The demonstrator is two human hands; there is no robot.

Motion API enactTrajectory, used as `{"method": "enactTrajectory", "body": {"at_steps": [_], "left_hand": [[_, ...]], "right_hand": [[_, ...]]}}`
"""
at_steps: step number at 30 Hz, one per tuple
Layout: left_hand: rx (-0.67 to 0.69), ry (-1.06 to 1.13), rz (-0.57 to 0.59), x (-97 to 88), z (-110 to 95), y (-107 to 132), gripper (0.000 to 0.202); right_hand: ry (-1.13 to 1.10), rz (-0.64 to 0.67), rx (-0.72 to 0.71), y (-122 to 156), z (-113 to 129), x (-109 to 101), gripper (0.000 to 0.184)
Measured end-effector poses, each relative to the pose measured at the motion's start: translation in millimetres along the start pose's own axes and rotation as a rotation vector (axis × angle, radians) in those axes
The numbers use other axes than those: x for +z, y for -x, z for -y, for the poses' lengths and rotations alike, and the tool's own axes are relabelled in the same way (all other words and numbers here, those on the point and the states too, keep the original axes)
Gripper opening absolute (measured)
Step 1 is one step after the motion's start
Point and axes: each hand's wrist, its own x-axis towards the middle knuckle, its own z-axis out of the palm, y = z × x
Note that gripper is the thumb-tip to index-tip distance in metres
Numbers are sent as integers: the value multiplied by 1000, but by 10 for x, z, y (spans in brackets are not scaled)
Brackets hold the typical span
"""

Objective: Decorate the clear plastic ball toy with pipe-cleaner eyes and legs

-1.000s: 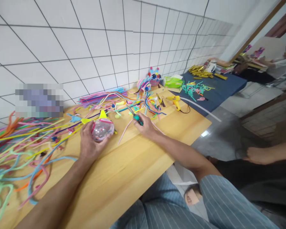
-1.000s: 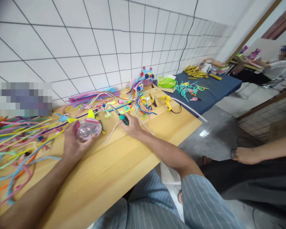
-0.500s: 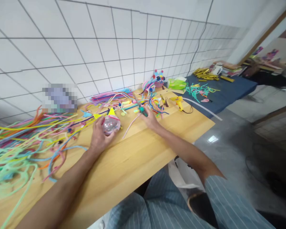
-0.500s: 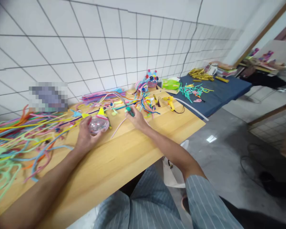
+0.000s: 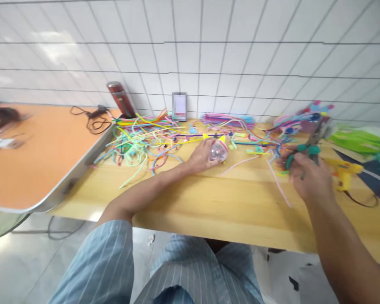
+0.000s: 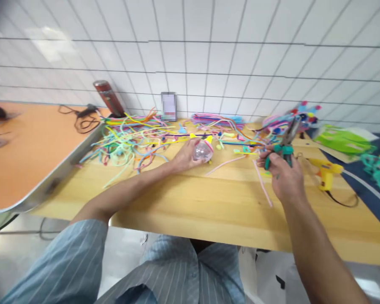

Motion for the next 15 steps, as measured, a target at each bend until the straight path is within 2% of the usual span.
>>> {"method": "enactTrajectory", "body": {"at_steps": [6, 12, 15], "left_hand": [[83, 31, -42, 44, 29, 101, 89], [162, 41, -111, 45, 16, 263, 96], [186, 20, -151, 12, 17, 295, 94]], "right_hand": [[-11, -98, 3, -43, -129, 254, 27], [-27, 22, -22, -64, -141, 441, 35], [32, -37, -66, -124, -243, 466, 28]]}}
